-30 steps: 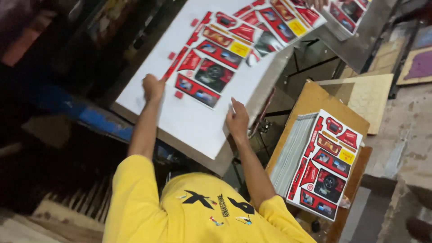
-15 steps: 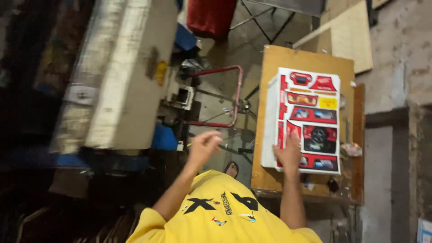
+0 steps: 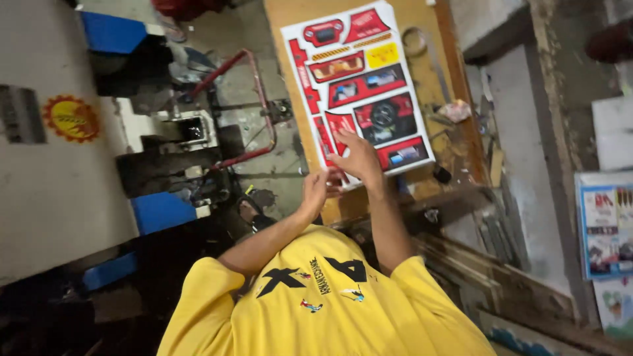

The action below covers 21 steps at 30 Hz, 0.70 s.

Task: Picking up and inspecting printed stickers or labels from a printing machine and placing them onto a stack.

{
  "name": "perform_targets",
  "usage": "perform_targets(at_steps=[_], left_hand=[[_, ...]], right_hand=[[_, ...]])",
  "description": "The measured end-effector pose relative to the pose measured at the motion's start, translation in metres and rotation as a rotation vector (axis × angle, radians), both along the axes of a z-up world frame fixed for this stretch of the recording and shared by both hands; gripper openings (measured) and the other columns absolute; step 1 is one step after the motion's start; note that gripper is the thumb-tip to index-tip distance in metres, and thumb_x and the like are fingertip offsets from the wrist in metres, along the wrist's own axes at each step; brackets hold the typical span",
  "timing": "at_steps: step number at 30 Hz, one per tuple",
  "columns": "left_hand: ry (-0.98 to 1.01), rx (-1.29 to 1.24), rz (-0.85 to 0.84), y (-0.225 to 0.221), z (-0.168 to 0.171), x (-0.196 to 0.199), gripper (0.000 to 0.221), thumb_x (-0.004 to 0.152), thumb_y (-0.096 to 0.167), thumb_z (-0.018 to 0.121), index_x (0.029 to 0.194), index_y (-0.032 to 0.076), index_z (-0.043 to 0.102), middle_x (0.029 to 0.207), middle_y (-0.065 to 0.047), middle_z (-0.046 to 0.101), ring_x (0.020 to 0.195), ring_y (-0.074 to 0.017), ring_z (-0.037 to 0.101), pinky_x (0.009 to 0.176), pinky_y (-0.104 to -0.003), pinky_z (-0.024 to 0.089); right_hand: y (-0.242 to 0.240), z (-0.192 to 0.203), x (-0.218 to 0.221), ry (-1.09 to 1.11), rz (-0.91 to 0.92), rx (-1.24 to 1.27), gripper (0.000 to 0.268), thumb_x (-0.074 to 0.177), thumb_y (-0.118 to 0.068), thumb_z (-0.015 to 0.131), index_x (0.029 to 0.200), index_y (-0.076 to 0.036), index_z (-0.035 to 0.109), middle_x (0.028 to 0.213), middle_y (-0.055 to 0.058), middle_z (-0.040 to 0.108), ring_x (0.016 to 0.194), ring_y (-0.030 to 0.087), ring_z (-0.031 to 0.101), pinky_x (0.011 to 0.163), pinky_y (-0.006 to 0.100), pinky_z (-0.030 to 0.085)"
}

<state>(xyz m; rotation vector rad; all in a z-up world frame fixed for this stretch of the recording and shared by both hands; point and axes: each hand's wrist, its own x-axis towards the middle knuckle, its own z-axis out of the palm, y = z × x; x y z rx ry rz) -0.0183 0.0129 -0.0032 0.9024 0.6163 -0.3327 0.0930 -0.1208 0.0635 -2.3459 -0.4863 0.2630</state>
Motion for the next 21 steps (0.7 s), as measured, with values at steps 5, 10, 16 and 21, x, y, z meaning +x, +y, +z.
perform_targets(at_steps=[5, 10, 16, 21], left_hand=[[-0.279, 0.187, -0.011, -0.026, -0.049, 0.015, 0.031, 0.107, 0.024, 0.057, 0.115, -0.005, 0.060, 0.090, -0.008, 0.064, 0.074, -0.0160, 0.067, 0.061, -0.036, 0.066], [-0.314, 0.265, 0.050, 0.006, 0.008, 0.027, 0.045, 0.099, 0.011, 0.066, 0.140, -0.001, 0.049, 0.098, -0.009, 0.067, 0.079, -0.0161, 0.069, 0.061, -0.037, 0.063], [-0.590, 0.147, 0.210, 0.114, 0.105, 0.007, 0.050, 0.102, 0.006, 0.061, 0.149, 0.000, 0.045, 0.119, -0.009, 0.071, 0.094, -0.0122, 0.072, 0.076, -0.030, 0.063], [-0.510, 0.432, 0.391, 0.232, 0.135, -0.045, 0.027, 0.106, 0.013, 0.060, 0.127, -0.003, 0.064, 0.104, -0.006, 0.072, 0.086, -0.0097, 0.071, 0.073, -0.027, 0.062]], right_hand=[[-0.065, 0.012, 0.007, -0.053, -0.116, 0.165, 0.071, 0.078, -0.026, 0.085, 0.138, 0.000, 0.060, 0.142, 0.021, 0.062, 0.133, 0.033, 0.060, 0.111, 0.039, 0.046], [-0.134, -0.029, -0.011, -0.342, -0.391, -0.184, 0.066, 0.081, -0.022, 0.087, 0.136, 0.003, 0.063, 0.138, 0.025, 0.063, 0.128, 0.035, 0.059, 0.107, 0.041, 0.048], [-0.055, -0.079, -0.004, 0.620, -0.468, 0.979, 0.055, 0.104, -0.005, 0.063, 0.157, 0.004, 0.052, 0.140, 0.031, 0.030, 0.112, 0.019, 0.054, 0.097, 0.035, 0.045], [0.127, 0.019, -0.014, 0.985, -0.375, 1.432, 0.054, 0.099, -0.009, 0.046, 0.153, -0.004, 0.041, 0.151, 0.012, 0.051, 0.118, 0.024, 0.071, 0.101, 0.039, 0.059]])
